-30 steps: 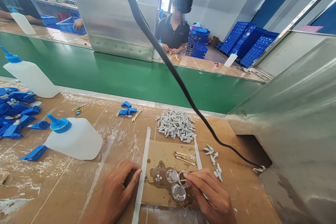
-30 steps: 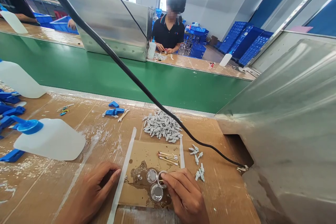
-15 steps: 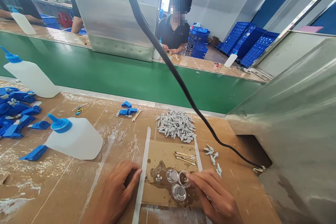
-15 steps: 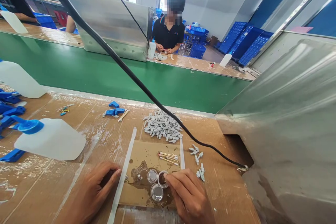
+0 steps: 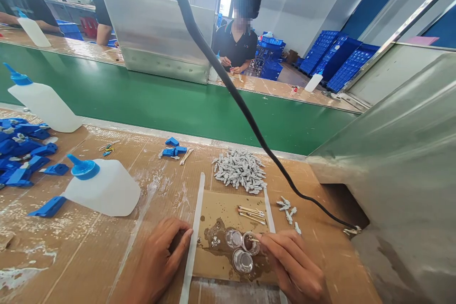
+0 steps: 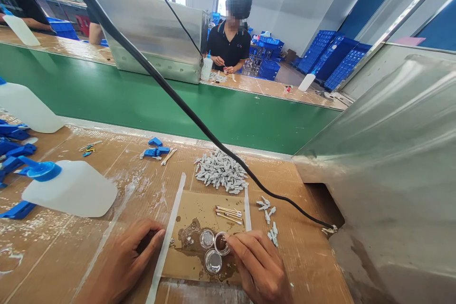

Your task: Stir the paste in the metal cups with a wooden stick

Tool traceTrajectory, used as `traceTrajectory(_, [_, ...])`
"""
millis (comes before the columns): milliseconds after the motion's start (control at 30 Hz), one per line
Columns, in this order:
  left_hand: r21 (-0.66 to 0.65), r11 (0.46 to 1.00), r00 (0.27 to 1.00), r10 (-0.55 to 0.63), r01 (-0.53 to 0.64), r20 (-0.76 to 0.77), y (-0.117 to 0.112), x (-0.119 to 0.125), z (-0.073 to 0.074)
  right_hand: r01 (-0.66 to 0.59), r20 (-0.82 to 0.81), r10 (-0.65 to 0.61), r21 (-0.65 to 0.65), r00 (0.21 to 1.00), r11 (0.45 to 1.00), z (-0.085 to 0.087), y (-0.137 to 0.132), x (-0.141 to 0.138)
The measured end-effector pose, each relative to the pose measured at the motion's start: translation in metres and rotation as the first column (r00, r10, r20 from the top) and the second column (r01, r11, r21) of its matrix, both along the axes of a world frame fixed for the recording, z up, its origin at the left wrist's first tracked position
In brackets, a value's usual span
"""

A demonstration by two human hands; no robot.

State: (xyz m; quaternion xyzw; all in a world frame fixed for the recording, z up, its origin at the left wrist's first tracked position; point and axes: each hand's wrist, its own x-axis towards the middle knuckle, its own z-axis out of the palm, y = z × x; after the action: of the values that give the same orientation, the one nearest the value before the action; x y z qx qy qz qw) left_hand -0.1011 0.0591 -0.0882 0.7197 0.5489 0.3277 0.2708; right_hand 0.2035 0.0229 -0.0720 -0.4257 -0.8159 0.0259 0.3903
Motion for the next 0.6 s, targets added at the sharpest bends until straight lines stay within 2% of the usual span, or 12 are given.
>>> traceTrajectory(300, [-0.044,0.999,1.0,-0.02,0.02,0.01,-0.001,0.0,-0.002,0.007,-0.023,-0.007,-0.013,1.0,1.0,-0.011,-0.001,0.0])
traceTrajectory(600, [-0.066,0.998,1.0,-0.02,0.02,0.002,0.0,-0.001,-0.001,0.019,-0.073,-0.021,-0.025,0.997,1.0,-0.012,-0.001,-0.002])
